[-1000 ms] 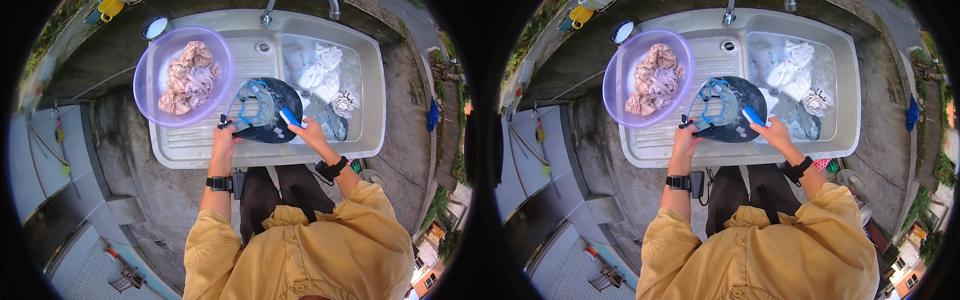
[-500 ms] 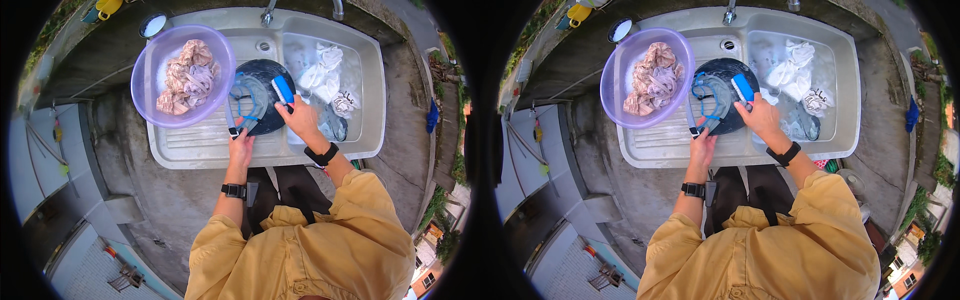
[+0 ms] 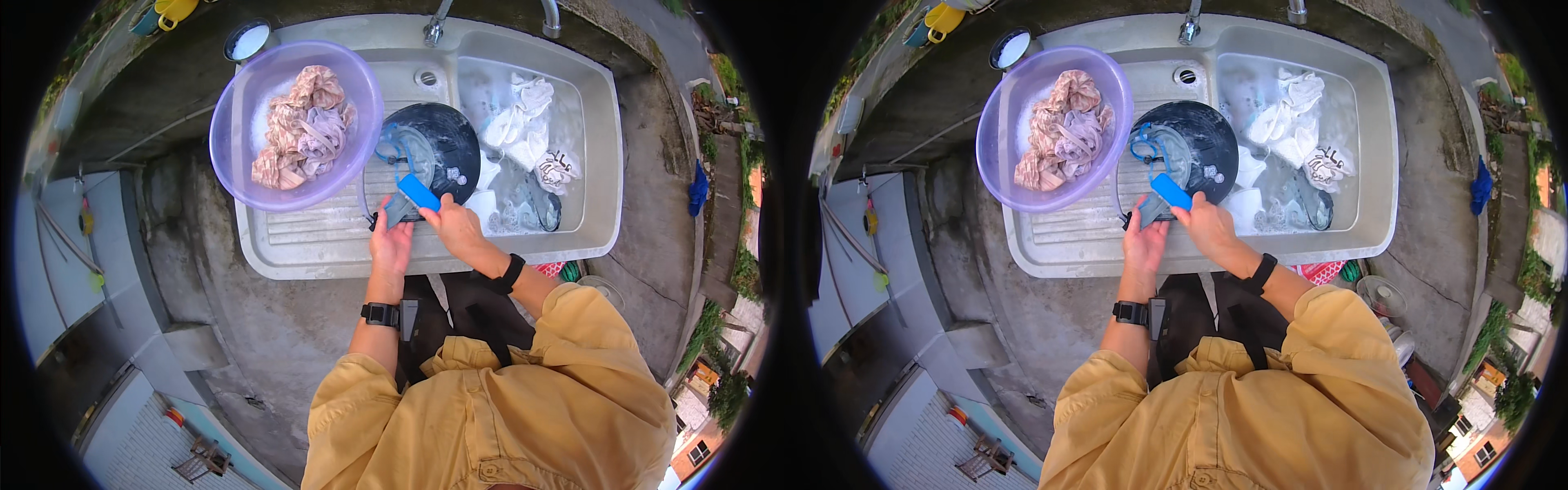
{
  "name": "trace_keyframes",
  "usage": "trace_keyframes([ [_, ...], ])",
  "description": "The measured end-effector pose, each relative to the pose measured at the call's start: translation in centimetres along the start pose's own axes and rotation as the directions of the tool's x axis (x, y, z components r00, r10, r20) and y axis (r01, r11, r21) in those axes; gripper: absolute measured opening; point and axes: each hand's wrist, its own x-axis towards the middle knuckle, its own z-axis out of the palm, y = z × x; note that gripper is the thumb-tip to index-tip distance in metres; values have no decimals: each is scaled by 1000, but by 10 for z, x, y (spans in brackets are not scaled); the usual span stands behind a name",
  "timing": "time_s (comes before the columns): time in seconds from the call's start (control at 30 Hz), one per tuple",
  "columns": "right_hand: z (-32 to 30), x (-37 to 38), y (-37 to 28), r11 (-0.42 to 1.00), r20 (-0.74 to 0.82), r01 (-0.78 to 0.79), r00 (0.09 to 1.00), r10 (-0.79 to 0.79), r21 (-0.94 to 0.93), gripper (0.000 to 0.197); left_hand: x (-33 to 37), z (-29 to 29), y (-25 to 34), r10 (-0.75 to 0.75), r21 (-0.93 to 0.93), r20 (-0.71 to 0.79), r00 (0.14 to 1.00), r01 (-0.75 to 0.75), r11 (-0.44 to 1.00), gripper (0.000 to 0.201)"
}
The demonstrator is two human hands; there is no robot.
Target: The person rubs a cloth item in a bowl of soapy water and then scrubs a cap with a small brush by a sink.
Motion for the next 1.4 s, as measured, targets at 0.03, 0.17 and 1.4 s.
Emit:
trace_keyframes([
  [0.03, 19, -14, -9, 996, 75, 93, 993, -94, 6, 44, 1, -5, -1, 1, -3, -2, 1000, -1, 1000, 43],
  [0.17, 20, -1, 8, 992, 5, 52, 999, -52, -113, 44, 2, -17, 3, -29, -80, -2, 1000, 28, 996, 36],
  [1.4, 14, -13, 30, 979, -53, -201, 978, 202, 12, 46, -3, -6, -21, -144, 189, -124, 982, 165, 968, 31],
])
